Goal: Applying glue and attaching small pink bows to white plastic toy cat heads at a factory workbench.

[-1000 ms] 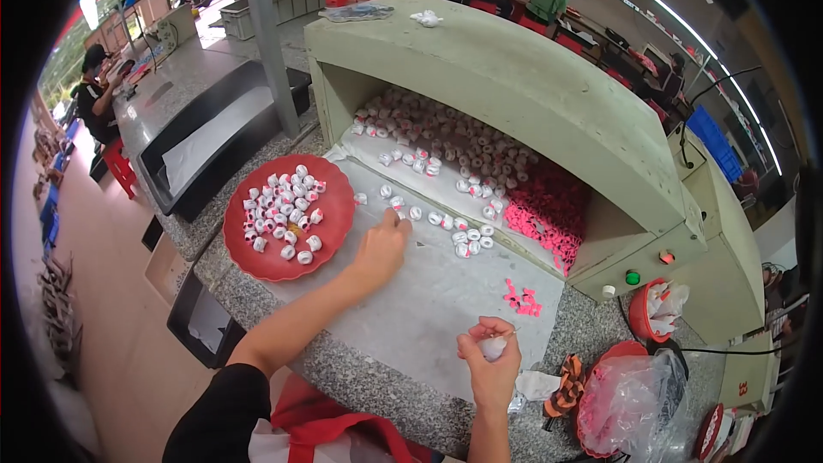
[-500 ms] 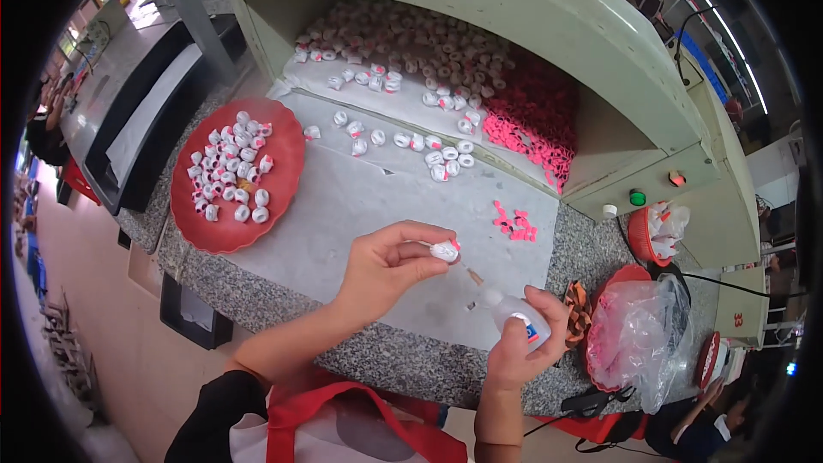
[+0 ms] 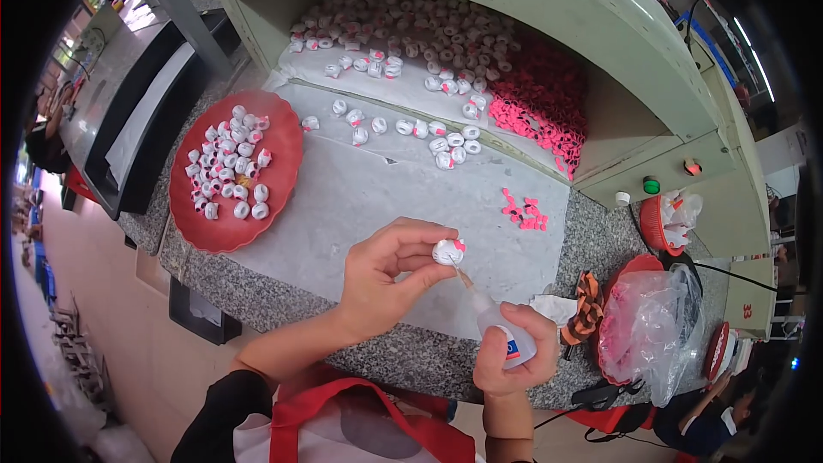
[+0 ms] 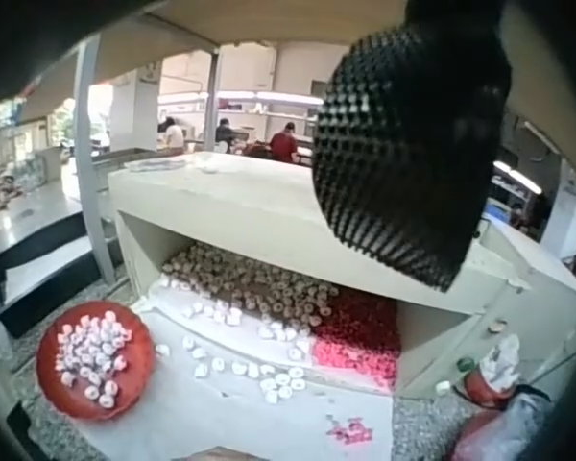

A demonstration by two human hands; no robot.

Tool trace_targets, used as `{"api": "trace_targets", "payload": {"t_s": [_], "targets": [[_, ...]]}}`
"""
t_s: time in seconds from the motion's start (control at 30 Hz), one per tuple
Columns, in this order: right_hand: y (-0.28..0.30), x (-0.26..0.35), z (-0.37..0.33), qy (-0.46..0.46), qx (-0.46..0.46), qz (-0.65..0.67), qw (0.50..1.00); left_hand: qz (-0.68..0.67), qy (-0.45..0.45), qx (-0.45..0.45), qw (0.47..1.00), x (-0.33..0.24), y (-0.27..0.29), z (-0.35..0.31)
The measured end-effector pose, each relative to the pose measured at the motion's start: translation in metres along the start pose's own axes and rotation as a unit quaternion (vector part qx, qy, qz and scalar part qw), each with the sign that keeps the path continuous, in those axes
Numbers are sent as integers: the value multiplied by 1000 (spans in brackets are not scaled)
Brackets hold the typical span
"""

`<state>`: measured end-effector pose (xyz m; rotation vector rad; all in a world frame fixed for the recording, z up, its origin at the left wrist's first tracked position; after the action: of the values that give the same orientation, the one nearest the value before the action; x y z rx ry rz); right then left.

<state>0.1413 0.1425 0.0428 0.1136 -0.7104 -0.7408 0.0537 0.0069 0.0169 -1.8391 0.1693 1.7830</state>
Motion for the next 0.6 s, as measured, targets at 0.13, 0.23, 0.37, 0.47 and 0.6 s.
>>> {"api": "trace_targets", "payload": {"t_s": [0.13,0.23,0.37,0.47,0.6], "targets": [[0,3,1,6,-1,0,1000,-7,-8,0,1000,-2,1,-1],[0,1,0,1,-1,-4,1000,-11,2,-18,1000,-1,0,1],[0,-1,1,10,-5,-7,1000,-12,-4,-16,1000,0,-1,1],[-1,0,3,12,-1,-3,1000,-3,-11,-15,1000,0,-1,2],[0,7,-3,-66,7,-7,998,46,-27,6,999,-2,0,2]]}}
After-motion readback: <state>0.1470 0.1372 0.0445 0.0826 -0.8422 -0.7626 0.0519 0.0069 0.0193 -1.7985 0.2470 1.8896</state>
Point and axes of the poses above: each hand's wrist, its own z-axis towards the middle knuckle, its own y-axis out of the back of the hand, x = y × z, the point moved 1 cm from there along z, towards the middle knuckle, and after that the axes turned 9 degrees about y, right-handed, at the moved point
